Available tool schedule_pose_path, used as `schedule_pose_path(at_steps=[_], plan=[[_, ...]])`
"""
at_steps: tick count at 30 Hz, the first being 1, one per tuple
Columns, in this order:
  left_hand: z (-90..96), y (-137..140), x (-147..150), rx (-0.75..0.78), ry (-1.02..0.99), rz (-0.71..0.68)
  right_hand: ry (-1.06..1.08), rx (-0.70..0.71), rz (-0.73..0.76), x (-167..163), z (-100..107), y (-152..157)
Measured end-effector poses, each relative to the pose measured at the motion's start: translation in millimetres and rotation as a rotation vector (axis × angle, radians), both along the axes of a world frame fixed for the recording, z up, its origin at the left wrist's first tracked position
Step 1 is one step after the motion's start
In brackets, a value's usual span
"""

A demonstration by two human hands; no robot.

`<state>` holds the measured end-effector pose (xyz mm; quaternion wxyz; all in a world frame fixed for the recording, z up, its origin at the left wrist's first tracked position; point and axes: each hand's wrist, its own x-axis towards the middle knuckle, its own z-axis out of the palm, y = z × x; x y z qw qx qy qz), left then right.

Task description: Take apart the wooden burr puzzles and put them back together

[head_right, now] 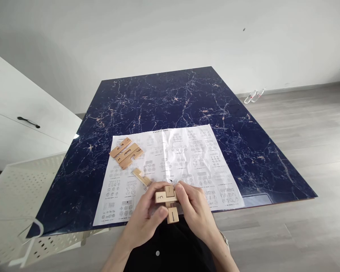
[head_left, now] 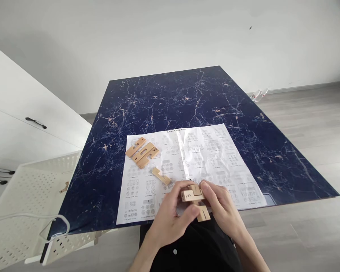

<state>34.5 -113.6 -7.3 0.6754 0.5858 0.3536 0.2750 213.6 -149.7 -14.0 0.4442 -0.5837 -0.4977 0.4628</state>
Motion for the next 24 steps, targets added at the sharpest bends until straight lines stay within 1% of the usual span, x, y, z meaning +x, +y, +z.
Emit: schedule_pose_path(at_steps=[3,7,15,24], plan=[[0.0,-0.1,1.2,-0.046,-0.052,0.000,-0.034,-0.035,-0.013,-2.5,-2.9,-0.2],[2.1,0.2,4.1,-0.087,-0.050,0.023,-0.071,-0.074,-0.060,-5.1,-4.5,-0.7],[1.4,1.6,3.7,-0.027,0.010,0.015,-0.105,-0.114,-0.149,-8.8,-5.2,1.8],[1.0,0.9,3.1,-0.010,0.023,0.003,-0.088,-0.121,-0.181,-11.4,-7.9,-3.6]])
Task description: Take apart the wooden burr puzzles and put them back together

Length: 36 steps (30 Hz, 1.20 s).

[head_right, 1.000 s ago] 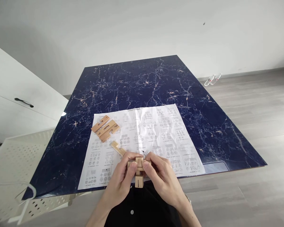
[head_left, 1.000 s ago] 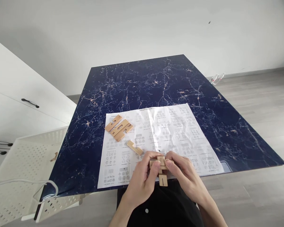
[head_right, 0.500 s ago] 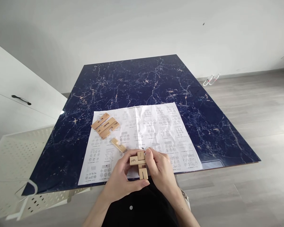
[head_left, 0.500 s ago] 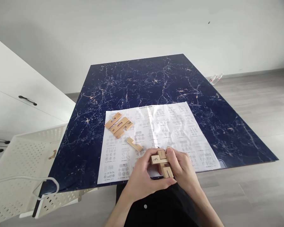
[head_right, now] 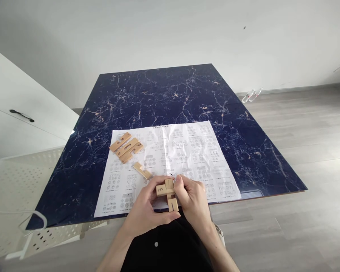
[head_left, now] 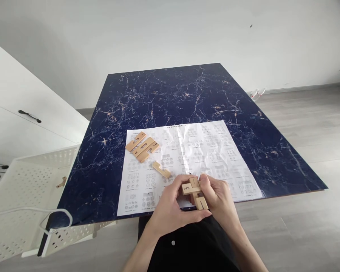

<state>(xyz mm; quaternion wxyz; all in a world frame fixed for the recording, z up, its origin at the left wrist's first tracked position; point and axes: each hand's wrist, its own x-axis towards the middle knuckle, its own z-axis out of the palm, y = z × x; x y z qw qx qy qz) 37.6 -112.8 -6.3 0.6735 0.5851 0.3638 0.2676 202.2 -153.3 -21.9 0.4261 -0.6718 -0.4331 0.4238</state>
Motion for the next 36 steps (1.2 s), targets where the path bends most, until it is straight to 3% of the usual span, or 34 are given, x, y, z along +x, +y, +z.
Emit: schedule_pose_path(at_steps=[14,21,29,36], plan=[[5.8,2.6,-6.2,-0.077,-0.084,0.076,0.001,0.056,0.061,-7.9,14.9,6.2],[9.3,-0.9,-9.2,-0.056,-0.054,0.110,-0.033,0.050,0.057,-12.7,13.5,9.6],[9.0,-5.6,-8.0,-0.065,-0.068,0.118,-0.117,0.205,0.039,-14.8,7.7,7.6],[7.3,-8.4,-6.3,-0.043,-0.096,0.134,-0.141,0.196,0.048,-13.2,6.3,6.8]])
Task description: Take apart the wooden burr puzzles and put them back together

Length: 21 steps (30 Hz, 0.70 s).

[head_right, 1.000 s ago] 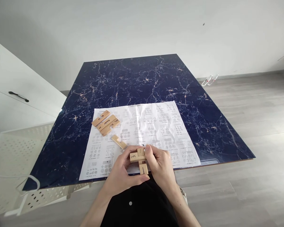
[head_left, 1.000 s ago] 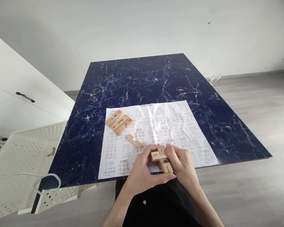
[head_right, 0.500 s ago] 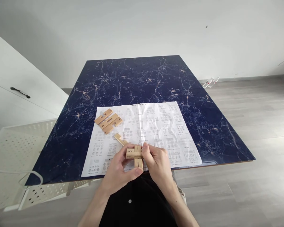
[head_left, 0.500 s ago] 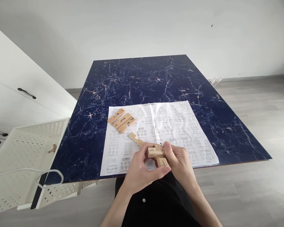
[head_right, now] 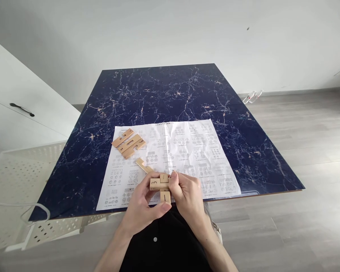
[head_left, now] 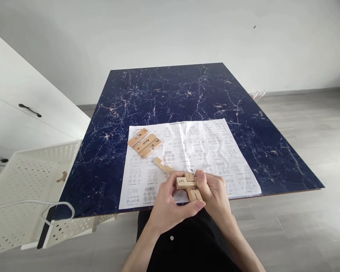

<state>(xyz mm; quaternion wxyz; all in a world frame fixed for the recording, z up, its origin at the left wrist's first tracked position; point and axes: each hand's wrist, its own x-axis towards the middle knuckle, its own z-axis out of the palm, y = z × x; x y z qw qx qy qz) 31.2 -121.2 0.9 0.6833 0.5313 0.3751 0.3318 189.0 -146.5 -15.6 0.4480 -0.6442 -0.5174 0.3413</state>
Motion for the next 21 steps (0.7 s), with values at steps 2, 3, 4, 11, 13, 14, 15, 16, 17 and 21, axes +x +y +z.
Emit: schedule_pose_path(at_steps=[2,3,4,11,13,14,15,16,17,21], plan=[[-0.6,-0.2,-0.1,0.020,0.016,0.008,0.002,-0.020,0.004,0.3,0.3,-0.3],[-0.8,-0.3,-0.1,0.027,0.023,0.009,0.002,-0.031,0.003,0.4,0.1,-0.5],[-1.0,-0.3,0.0,0.032,0.028,0.008,0.001,-0.040,0.001,0.5,-0.3,-0.8],[2.4,0.4,2.4,0.031,0.046,0.003,0.049,-0.073,0.005,0.6,-1.7,-2.0],[3.8,0.6,-0.4,0.053,0.069,0.022,0.076,-0.094,0.043,0.4,0.3,-2.5],[4.2,0.6,-3.0,0.067,0.079,0.039,0.082,-0.094,0.063,0.2,1.5,-2.7],[4.4,0.4,-6.5,0.082,0.087,0.065,0.080,-0.086,0.083,-0.1,2.7,-2.6],[4.4,0.2,-10.7,0.091,0.090,0.099,0.066,-0.072,0.095,-0.7,3.8,-2.1],[4.2,-0.1,-15.2,0.095,0.088,0.146,0.043,-0.057,0.099,-1.6,4.7,-1.1],[3.1,-1.4,-32.4,0.095,0.151,0.396,-0.079,-0.015,0.098,-8.8,5.4,7.2]])
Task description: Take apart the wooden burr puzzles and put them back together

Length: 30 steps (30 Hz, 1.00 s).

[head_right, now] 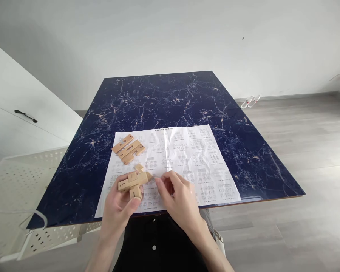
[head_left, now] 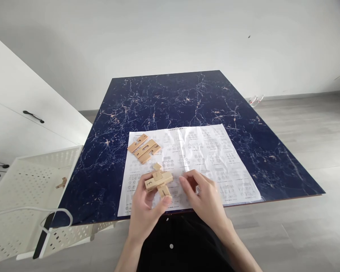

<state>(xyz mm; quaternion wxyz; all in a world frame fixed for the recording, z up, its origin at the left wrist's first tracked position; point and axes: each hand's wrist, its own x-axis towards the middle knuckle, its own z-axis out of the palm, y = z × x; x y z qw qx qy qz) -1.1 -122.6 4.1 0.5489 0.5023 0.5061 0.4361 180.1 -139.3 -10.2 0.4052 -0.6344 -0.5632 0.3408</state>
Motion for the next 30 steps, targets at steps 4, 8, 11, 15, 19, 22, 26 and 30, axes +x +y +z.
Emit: schedule_pose_path(at_steps=[4,8,11,15,19,22,26,30], plan=[[-4.4,-1.1,-7.9,0.007,0.007,0.105,-0.114,0.078,0.034,-10.0,-3.1,9.6],[-11.1,-3.1,-7.7,0.021,-0.010,0.163,-0.237,0.118,0.067,-19.7,-8.9,18.5],[-13.2,-3.6,-6.3,0.017,-0.008,0.179,-0.351,0.124,0.095,-25.1,-13.0,25.2],[-12.9,-3.4,-6.7,0.006,0.011,0.178,-0.297,0.100,0.123,-24.0,-11.5,28.1],[-12.9,-4.3,-8.6,0.011,0.044,0.184,-0.036,-0.011,0.075,-11.4,-3.4,21.0],[-13.9,-4.7,-9.0,0.001,0.051,0.179,0.175,-0.114,0.014,0.6,1.7,12.6],[-15.2,-4.2,-8.9,0.010,0.044,0.176,0.369,-0.118,-0.032,12.9,5.3,2.0],[-13.5,-4.2,-8.4,0.036,0.058,0.170,0.506,-0.106,-0.042,19.6,7.0,-5.7]])
